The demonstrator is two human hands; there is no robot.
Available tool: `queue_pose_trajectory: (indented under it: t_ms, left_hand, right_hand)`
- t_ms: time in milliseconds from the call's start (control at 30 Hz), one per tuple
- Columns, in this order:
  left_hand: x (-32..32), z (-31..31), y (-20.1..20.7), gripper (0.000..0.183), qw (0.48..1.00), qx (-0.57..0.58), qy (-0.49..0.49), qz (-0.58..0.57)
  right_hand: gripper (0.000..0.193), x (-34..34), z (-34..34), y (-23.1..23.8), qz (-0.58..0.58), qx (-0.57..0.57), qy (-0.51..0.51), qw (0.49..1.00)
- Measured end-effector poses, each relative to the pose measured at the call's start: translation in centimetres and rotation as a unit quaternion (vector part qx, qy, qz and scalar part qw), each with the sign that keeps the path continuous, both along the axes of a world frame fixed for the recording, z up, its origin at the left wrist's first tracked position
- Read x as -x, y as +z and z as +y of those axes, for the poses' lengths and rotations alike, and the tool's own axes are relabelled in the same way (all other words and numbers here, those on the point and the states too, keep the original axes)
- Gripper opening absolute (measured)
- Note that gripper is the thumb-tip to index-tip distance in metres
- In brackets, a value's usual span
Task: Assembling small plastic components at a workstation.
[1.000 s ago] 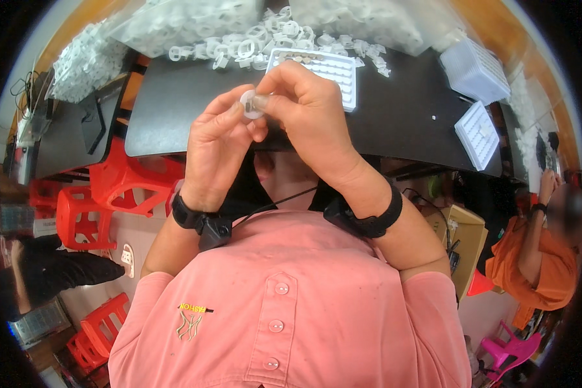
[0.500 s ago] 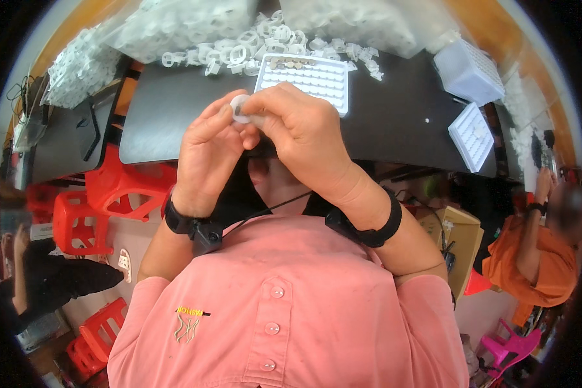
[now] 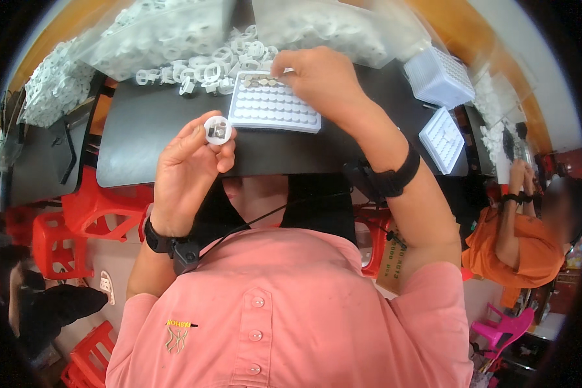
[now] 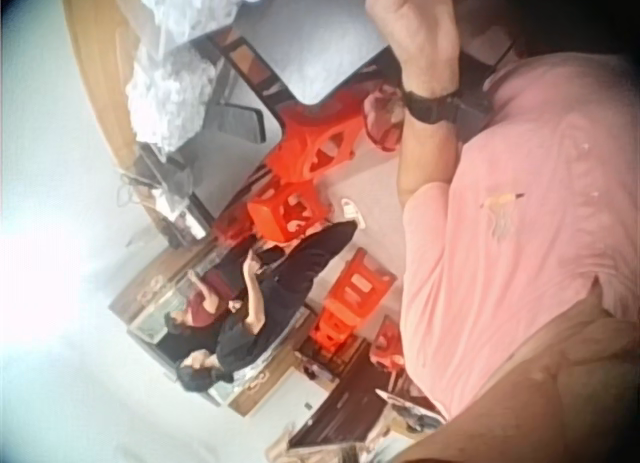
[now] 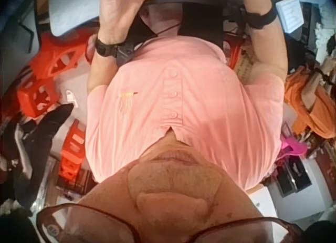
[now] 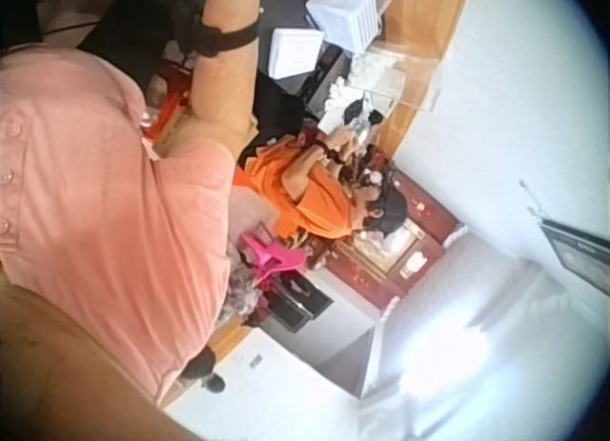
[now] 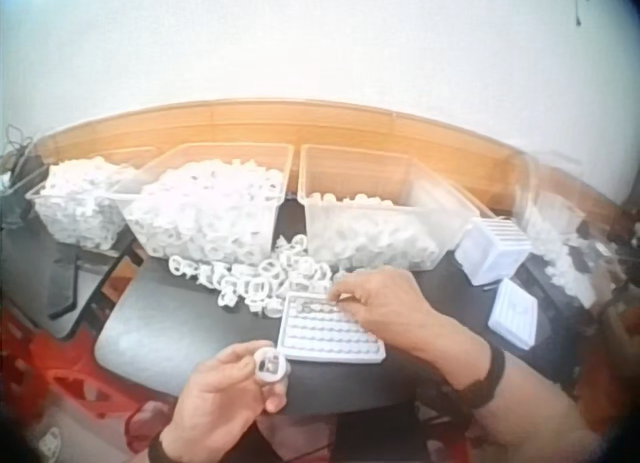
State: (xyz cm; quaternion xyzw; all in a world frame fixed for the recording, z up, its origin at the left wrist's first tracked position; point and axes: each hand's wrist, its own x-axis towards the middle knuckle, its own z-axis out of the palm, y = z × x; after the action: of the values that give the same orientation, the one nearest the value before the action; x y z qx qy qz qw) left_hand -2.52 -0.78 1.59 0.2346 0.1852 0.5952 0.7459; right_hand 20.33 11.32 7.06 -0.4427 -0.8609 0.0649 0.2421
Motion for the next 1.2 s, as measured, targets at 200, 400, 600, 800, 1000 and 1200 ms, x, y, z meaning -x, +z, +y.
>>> queue_pose_trajectory:
  t_ms: [200,400,600,800,1000,1200]
  left_hand:
    - [0.3,-0.1,0.4,0.032,1.0,0.0,-0.013,0.013]
    - [0.1,-0.1,0.4,0.031,1.0,0.001,-0.013,0.02]
    - [-0.2,0.0,0.5,0.031,1.0,-0.002,-0.011,0.025]
    - [-0.2,-0.1,0.5,0.031,1.0,-0.004,-0.009,0.028]
    - [-0.2,-0.1,0.3,0.031,0.999,-0.003,-0.006,0.033]
    - [-0.3,-0.1,0.4,0.031,1.0,-0.002,-0.007,0.029]
  right_hand:
    - [0.014,1.3,0.8,-0.6,-0.065,-0.023,0.025,0.997]
    - [0.009,1.3,0.9,-1.1,-0.096,-0.068,0.04,0.992]
    - [0.011,1.4,0.6,-1.0,-0.115,-0.071,0.022,0.991]
    - [0.014,1.0,0.3,-1.0,-0.076,-0.059,0.008,0.995]
    - [0.013,1.0,0.6,-1.2,-0.06,-0.04,0.001,0.997]
    - [0.012,0.7,0.9,-1.2,-0.079,-0.05,0.012,0.996]
